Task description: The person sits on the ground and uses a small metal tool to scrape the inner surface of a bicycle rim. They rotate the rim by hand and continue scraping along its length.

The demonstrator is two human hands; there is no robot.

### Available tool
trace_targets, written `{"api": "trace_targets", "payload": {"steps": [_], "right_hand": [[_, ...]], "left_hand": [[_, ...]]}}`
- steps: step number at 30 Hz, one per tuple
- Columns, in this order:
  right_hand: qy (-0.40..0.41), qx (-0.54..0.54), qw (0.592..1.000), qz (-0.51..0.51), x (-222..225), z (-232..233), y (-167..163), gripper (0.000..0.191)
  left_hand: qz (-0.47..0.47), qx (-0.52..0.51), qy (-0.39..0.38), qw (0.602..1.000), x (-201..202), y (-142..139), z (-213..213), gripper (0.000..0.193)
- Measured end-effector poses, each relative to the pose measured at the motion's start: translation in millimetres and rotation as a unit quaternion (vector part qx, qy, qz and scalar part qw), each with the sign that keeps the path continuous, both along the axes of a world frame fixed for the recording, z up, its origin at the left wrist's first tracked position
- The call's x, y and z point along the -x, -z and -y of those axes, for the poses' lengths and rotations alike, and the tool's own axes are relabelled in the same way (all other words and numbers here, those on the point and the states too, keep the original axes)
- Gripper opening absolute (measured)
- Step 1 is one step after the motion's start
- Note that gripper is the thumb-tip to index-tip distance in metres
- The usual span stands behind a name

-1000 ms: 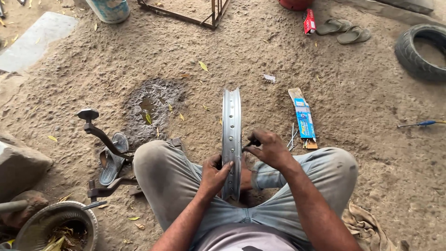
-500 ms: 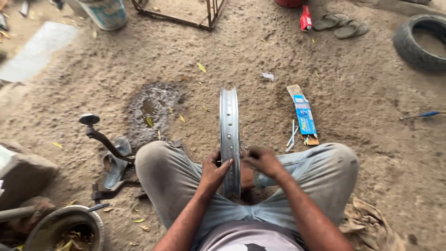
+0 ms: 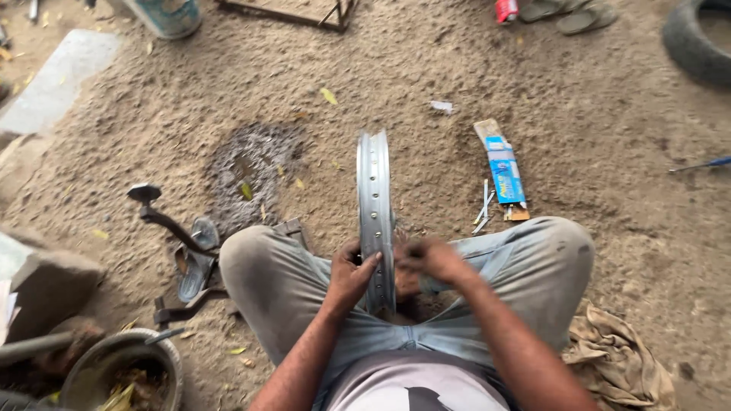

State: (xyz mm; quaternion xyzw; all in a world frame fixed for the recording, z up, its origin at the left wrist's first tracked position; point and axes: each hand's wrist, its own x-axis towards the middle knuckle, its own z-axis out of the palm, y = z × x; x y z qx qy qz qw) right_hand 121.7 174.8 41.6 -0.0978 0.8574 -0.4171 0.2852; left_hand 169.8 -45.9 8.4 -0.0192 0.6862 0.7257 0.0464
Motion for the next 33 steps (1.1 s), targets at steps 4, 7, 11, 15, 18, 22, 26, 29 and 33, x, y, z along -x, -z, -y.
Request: {"api": "trace_targets", "payload": {"steps": [4,7,11,15,18,22,26,29,33], "right_hand": [[-0.057,-0.015,0.995,-0.076,-14.6,9.3,32.5,0.030],[-0.040,0.031,0.983,-0.174,-13.0,14.4,29.8,0.034],[-0.013,-0.075,0.976,-0.202,-3.5,7.4,3.9,0.027],[-0.096,-0.195,0.957,-0.192,1.2,9.7,-17.3,0.025],[-0.104,-0.167,0.957,-0.214,2.5,20.2,-25.2,0.025],[-0.149,-0.229,0.945,-0.180,6.7,25.1,-35.4,0.024],[-0.148,-0.234,0.945,-0.172,9.9,23.3,-47.0,0.023],[-0.144,-0.228,0.950,-0.157,10.2,24.5,-56.9,0.023],[-0.126,-0.131,0.976,-0.118,9.3,23.6,-74.6,0.025]], "left_hand": [[0.051,-0.047,0.000,0.998,1.9,0.0,-2.5,0.027],[0.012,0.081,-0.037,0.996,-1.3,2.6,-0.6,0.035],[0.058,-0.010,0.021,0.998,-8.5,10.6,3.5,0.040],[0.116,-0.016,0.051,0.992,-10.8,15.0,8.7,0.041],[0.116,-0.065,0.074,0.988,-8.3,12.4,9.8,0.044],[0.112,-0.064,0.054,0.990,-10.0,6.1,7.7,0.042],[0.127,-0.088,0.074,0.985,-10.0,4.2,8.9,0.038],[0.119,-0.092,0.088,0.985,-7.6,3.9,9.9,0.038],[0.099,-0.087,0.088,0.987,-7.7,-0.6,9.4,0.039]]}}
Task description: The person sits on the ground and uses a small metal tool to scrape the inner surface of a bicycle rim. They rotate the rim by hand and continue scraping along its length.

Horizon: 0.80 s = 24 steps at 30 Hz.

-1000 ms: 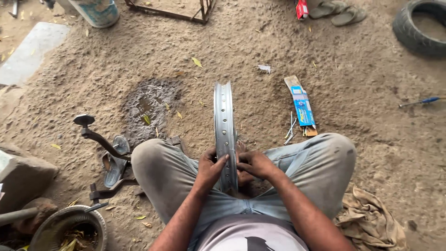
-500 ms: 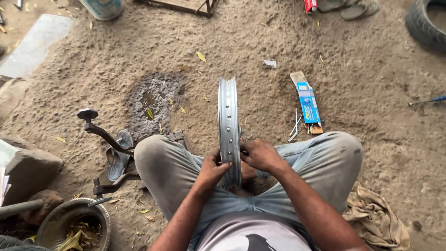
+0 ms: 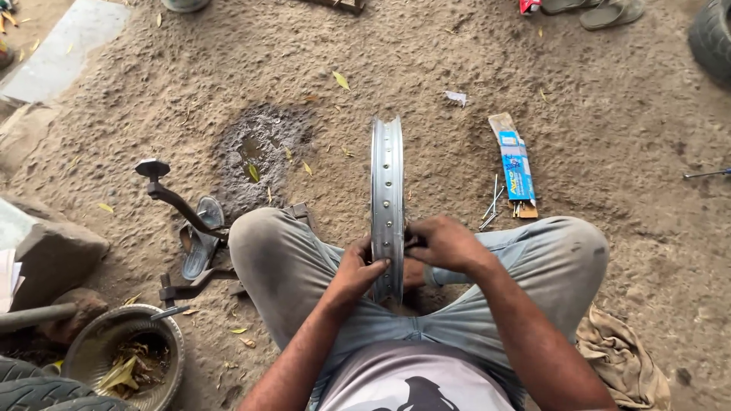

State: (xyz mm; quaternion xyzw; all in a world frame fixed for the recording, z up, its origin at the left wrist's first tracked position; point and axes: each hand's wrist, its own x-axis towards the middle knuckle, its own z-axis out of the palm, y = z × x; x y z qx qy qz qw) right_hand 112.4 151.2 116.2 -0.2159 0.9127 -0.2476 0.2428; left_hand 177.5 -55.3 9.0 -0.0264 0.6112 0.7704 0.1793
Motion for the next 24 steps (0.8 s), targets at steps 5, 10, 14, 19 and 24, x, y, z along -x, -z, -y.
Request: {"api": "trace_targets", "payload": {"steps": [5,10,14,19,24], "right_hand": [[-0.003,-0.006,0.998,-0.062,-2.6,-12.0,-12.3,0.018],[-0.013,-0.179,0.984,0.011,-12.6,-16.3,30.2,0.024],[0.002,-0.088,0.991,0.098,-29.5,1.1,89.8,0.043],[0.020,0.044,0.998,-0.030,-26.5,1.4,96.2,0.042],[-0.006,-0.063,0.996,-0.065,6.2,-27.0,29.0,0.024]], "left_hand": [[0.011,0.010,0.010,1.000,-0.8,-8.3,-0.8,0.040],[-0.017,0.100,0.029,0.994,-3.9,-9.0,-0.8,0.028],[0.012,0.074,0.022,0.997,-1.3,-9.5,-2.2,0.028],[0.012,0.063,0.023,0.998,-1.5,-17.2,-0.6,0.040],[-0.005,0.099,0.022,0.995,0.9,-18.8,-0.5,0.044]]}}
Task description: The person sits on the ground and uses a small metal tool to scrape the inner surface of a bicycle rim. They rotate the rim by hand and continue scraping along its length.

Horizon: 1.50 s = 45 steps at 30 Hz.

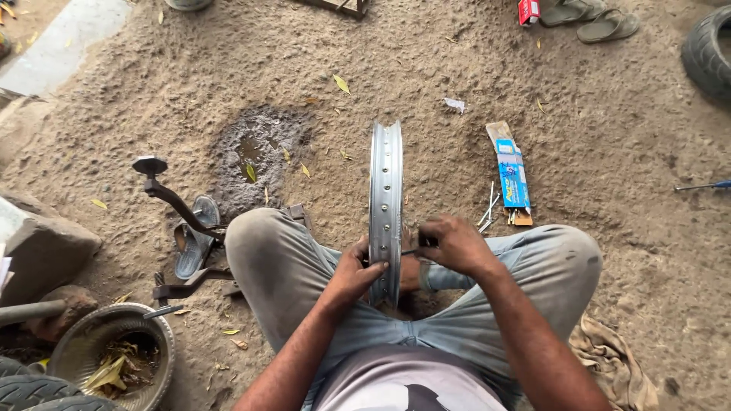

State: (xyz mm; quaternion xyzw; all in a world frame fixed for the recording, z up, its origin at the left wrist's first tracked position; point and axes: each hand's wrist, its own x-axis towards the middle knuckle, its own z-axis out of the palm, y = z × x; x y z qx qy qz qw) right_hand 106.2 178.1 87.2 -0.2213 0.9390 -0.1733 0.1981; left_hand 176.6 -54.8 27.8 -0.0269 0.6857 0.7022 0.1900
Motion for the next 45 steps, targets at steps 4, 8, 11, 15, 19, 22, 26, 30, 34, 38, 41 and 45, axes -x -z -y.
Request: {"api": "trace_targets", "payload": {"steps": [4,8,11,15,19,22,26,30,34,38,41,45], "right_hand": [[-0.035,0.054,0.998,-0.021,0.5,-0.2,-8.6,0.021],[0.037,-0.023,0.990,0.136,-20.6,21.9,42.7,0.022],[0.025,-0.036,0.998,0.042,-34.3,38.2,82.8,0.019],[0.067,0.022,0.996,0.057,-40.1,27.5,91.3,0.027],[0.109,0.044,0.992,0.043,-37.8,-8.9,78.1,0.026],[0.127,0.076,0.989,0.021,-38.9,-22.0,74.0,0.024],[0.190,0.215,0.955,0.075,-34.0,-22.1,83.4,0.024],[0.220,0.312,0.916,0.120,-23.3,-6.3,94.1,0.025],[0.216,0.328,0.909,0.136,-16.6,24.3,98.9,0.026],[0.181,0.296,0.934,0.087,-12.5,42.6,97.6,0.028],[0.124,0.247,0.961,0.016,-6.8,36.7,92.3,0.029],[0.231,0.232,0.936,0.131,-2.7,23.8,81.8,0.033]], "left_hand": [[0.017,-0.064,0.002,0.998,-1.0,8.0,-0.6,0.041],[-0.034,-0.003,0.012,0.999,-2.5,17.9,2.3,0.034],[0.007,-0.026,0.010,1.000,-0.2,25.8,1.8,0.034],[-0.018,-0.010,-0.022,1.000,-1.8,39.0,-1.3,0.041],[-0.012,0.036,0.003,0.999,7.1,51.2,-8.5,0.034],[0.084,-0.104,-0.023,0.991,12.5,51.5,-8.5,0.037],[0.027,-0.234,-0.092,0.967,15.7,35.9,0.7,0.030],[-0.028,-0.194,-0.147,0.969,15.0,18.3,-2.6,0.024],[-0.123,-0.045,-0.189,0.973,14.8,9.9,-13.8,0.029],[-0.146,0.144,-0.179,0.962,15.6,2.9,-11.8,0.039],[-0.088,0.061,-0.160,0.981,19.1,-2.8,-10.1,0.043],[-0.084,0.132,-0.168,0.973,21.5,-3.4,-13.0,0.045]]}}
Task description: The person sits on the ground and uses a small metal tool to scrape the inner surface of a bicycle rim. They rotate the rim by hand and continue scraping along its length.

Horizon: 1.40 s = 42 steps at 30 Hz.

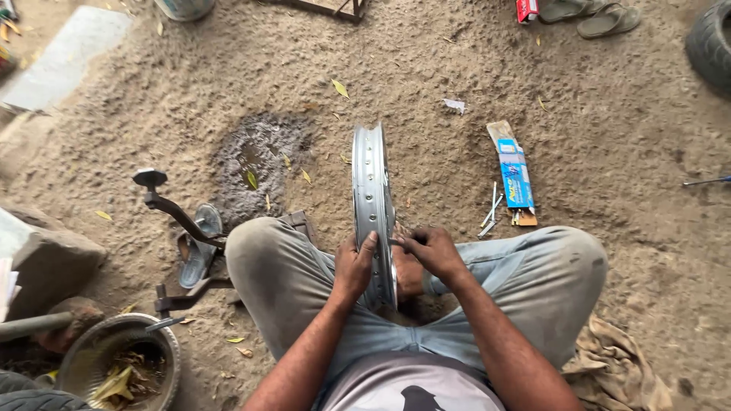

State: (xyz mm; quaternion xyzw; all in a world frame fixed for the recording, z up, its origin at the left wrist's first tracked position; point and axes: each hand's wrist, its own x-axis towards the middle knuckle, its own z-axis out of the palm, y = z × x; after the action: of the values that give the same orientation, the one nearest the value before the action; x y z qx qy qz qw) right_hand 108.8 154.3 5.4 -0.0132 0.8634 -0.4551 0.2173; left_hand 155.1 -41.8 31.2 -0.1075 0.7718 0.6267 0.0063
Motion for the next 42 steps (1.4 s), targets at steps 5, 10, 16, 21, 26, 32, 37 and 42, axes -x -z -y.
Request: {"api": "trace_targets", "payload": {"steps": [5,10,16,21,26,32,37,42], "right_hand": [[-0.030,-0.003,0.998,-0.054,7.5,6.7,-10.0,0.029],[0.086,0.218,0.972,-0.002,51.1,27.7,-23.8,0.024],[0.105,0.202,0.966,-0.124,33.5,35.0,-28.2,0.022],[0.122,0.271,0.953,-0.054,-59.1,15.1,-4.9,0.017],[0.156,0.252,0.954,-0.039,-32.8,14.9,5.3,0.020],[0.067,0.321,0.935,-0.138,43.0,41.4,-24.1,0.025],[0.102,0.185,0.958,-0.193,14.8,28.5,-28.5,0.028],[-0.056,-0.130,0.965,-0.219,-80.5,9.1,-17.8,0.033]], "left_hand": [[-0.005,-0.043,0.008,0.999,-1.4,11.7,1.0,0.043],[-0.035,-0.192,0.036,0.980,0.9,23.3,-0.9,0.033],[-0.064,-0.202,0.026,0.977,-0.2,32.8,0.4,0.031],[-0.051,-0.104,0.012,0.993,-4.1,30.8,2.0,0.036],[-0.014,-0.107,0.023,0.994,0.8,13.5,-1.0,0.037],[-0.040,-0.187,0.052,0.980,-1.4,8.3,-4.4,0.035],[-0.070,-0.180,0.040,0.980,-1.5,19.9,1.7,0.031],[-0.037,-0.162,0.040,0.985,0.1,31.7,2.7,0.031]]}}
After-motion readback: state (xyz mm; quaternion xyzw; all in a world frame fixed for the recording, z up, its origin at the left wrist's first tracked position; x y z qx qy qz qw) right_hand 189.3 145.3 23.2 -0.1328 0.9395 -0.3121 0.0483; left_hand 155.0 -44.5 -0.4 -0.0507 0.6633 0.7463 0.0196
